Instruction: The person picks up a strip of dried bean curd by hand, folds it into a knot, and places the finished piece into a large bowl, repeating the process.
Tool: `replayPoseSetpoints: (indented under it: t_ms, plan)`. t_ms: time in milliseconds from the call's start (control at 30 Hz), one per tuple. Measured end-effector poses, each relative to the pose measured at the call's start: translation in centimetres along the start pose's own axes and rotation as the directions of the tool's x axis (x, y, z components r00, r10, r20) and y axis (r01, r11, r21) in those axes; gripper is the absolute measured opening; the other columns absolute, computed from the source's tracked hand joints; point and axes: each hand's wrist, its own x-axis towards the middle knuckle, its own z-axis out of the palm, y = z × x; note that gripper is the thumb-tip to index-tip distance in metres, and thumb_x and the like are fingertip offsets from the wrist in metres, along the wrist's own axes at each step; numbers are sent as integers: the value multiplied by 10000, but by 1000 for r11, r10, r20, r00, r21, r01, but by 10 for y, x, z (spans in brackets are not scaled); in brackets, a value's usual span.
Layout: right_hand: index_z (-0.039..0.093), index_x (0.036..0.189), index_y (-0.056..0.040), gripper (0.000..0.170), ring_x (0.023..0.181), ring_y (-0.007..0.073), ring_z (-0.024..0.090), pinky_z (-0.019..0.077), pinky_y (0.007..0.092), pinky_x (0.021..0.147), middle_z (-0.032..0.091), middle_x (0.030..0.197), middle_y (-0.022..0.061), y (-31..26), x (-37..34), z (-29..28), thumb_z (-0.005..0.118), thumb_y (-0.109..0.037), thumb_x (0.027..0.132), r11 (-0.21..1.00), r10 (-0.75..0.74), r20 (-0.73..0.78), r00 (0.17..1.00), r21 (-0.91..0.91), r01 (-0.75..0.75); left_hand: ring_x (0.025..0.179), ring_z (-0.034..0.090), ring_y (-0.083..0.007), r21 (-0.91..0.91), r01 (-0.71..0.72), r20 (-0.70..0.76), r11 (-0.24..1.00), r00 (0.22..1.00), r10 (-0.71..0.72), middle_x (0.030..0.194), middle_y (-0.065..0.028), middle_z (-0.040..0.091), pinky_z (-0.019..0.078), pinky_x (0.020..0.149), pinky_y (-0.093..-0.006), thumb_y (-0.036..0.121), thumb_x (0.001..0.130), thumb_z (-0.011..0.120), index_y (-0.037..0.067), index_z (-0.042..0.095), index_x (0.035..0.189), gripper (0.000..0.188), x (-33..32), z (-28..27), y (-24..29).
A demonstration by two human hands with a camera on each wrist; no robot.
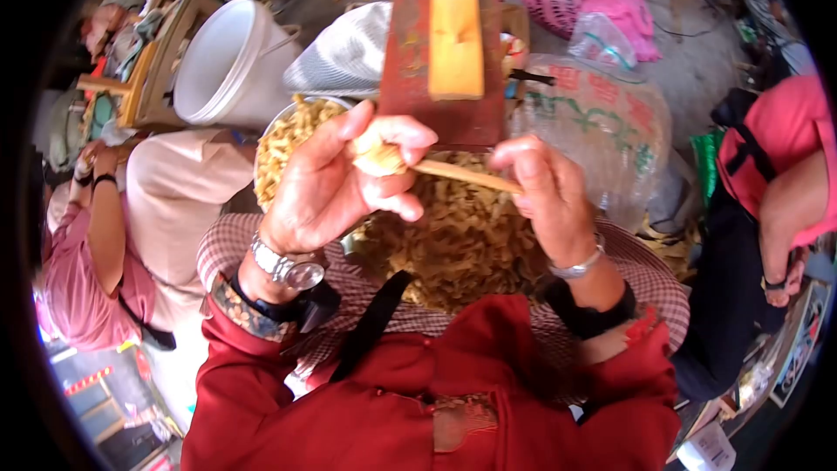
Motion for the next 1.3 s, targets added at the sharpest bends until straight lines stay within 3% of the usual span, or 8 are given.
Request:
replayPoseSetpoints:
  t_ms: [200,433,567,733,933,1033,1067,1300]
  plan:
    - [591,904,-7,248,609,46,488,383,189,501,511,695,-20,-14,8,10,554,-249,936,969,21,212,977,-245,32,615,456,-114,-36,-54,-90,998,995,51,915,-57,540,529,686,-357,378,989,330,-40,575,1101,497,-2,-7,4]
    - [556,1036,-16,222,712,44,564,490,185,464,556,801,-1,-25,15,30,563,-209,925,984,176,333,926,-45,-171,579,414,-83,3,-83,-95,997,992,83,894,-40,528,480,593,-282,475,972,359,-35,584,1079,568,6,-6,-1]
    - [552,1027,-23,191,716,48,561,498,189,471,562,806,6,-25,15,31,570,-178,916,981,195,349,917,-55,-188,565,431,-58,414,-123,-251,902,937,243,844,-37,543,459,536,-243,368,930,545,-28,599,1029,412,3,2,-9]
    - [549,1000,-22,170,694,50,551,492,191,465,575,810,10,-23,13,30,588,-153,900,983,179,323,929,-86,-160,431,406,-39,703,55,-366,709,883,294,637,7,534,345,392,-188,274,888,635,14,618,868,261,0,13,-11]
    - [554,969,-13,164,655,79,556,471,233,471,586,787,51,-32,10,39,583,-160,902,994,111,319,941,-50,-100,420,397,-27,689,72,-386,721,879,282,579,35,487,286,372,-179,170,878,640,32,598,879,145,-5,21,-9]
    - [568,901,-5,190,575,150,535,423,294,489,555,694,97,-34,16,36,564,-194,914,892,-168,367,915,-338,300,413,376,-30,599,-4,-359,801,893,272,572,41,465,280,368,-179,127,878,625,34,580,861,106,-7,19,-5]
    - [571,818,2,240,523,227,490,386,338,510,498,618,120,-43,13,34,546,-214,920,919,-118,343,932,-319,233,414,351,-32,596,-60,-327,800,893,311,568,46,444,278,364,-182,107,883,603,34,564,837,94,-9,18,1]
    - [571,773,-4,248,488,174,440,367,309,478,457,565,91,-68,32,5,562,-209,912,843,-233,277,932,-420,336,423,389,-26,537,-251,-235,806,873,428,569,37,467,310,370,-176,70,898,577,41,583,822,82,4,24,25]
